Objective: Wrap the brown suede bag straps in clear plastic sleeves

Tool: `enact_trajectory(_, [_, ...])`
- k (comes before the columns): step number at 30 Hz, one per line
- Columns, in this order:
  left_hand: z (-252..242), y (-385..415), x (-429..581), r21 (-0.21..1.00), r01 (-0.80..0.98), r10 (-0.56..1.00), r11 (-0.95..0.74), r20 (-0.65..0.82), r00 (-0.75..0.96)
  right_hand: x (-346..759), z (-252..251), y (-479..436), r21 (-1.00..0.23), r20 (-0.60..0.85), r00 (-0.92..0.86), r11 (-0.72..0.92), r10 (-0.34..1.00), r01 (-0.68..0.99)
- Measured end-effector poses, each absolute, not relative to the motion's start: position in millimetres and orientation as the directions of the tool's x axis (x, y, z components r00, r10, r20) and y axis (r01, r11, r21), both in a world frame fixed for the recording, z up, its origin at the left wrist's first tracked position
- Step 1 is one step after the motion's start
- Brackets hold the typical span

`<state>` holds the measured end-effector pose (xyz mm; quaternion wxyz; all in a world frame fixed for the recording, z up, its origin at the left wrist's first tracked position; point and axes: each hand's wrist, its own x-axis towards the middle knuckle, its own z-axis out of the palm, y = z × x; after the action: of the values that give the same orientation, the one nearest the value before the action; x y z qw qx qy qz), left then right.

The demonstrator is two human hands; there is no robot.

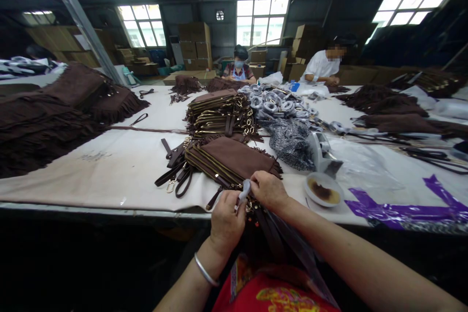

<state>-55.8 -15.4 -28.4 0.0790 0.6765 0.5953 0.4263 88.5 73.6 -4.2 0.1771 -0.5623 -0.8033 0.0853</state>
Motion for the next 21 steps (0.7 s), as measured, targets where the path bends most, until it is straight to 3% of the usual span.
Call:
enact_trajectory(5, [-30, -20, -56, 0.521, 0.741, 0.756, -0.423, 0.654, -0.029, 89, -11, 76, -0.324, 0.268, -0.356, 0.432, 0.895, 0.842])
enact_trajectory(8, [-32, -24, -55, 0.505, 0.694, 0.789, -0.514, 0.596, 0.150, 88, -14, 79, -0.330, 0.296, -0.361, 0.449, 0.884, 0.830])
enact_trajectory(10, [-33, -25, -56, 0.615, 0.619, 0.845, -0.489, 0.511, 0.159, 87, -16, 82, -0.354, 0.312, -0.350, 0.450, 0.883, 0.820])
enact_trajectory(12, [-33, -22, -57, 0.831, 0.452, 0.936, -0.324, 0.352, 0.023, 87, -19, 84, -0.406, 0.318, -0.325, 0.438, 0.890, 0.802])
enact_trajectory(14, [-32, -15, -59, 0.994, 0.106, 0.994, -0.018, 0.029, -0.101, 87, -21, 85, -0.449, 0.328, -0.315, 0.440, 0.891, 0.778])
enact_trajectory(15, [-32, -9, -59, 0.983, -0.093, 0.983, 0.160, -0.167, -0.079, 87, -23, 85, -0.458, 0.339, -0.318, 0.451, 0.885, 0.766])
enact_trajectory(17, [-33, 2, -56, 0.805, -0.390, 0.889, 0.447, -0.449, 0.092, 89, -24, 85, -0.462, 0.361, -0.339, 0.482, 0.869, 0.745])
enact_trajectory(19, [-36, 13, -49, 0.631, -0.537, 0.813, 0.560, -0.544, 0.209, 92, -23, 87, -0.473, 0.357, -0.376, 0.513, 0.855, 0.716])
enact_trajectory(21, [-40, 21, -38, 0.572, -0.634, 0.817, 0.519, -0.550, 0.173, 97, -20, 92, -0.504, 0.310, -0.439, 0.538, 0.843, 0.676])
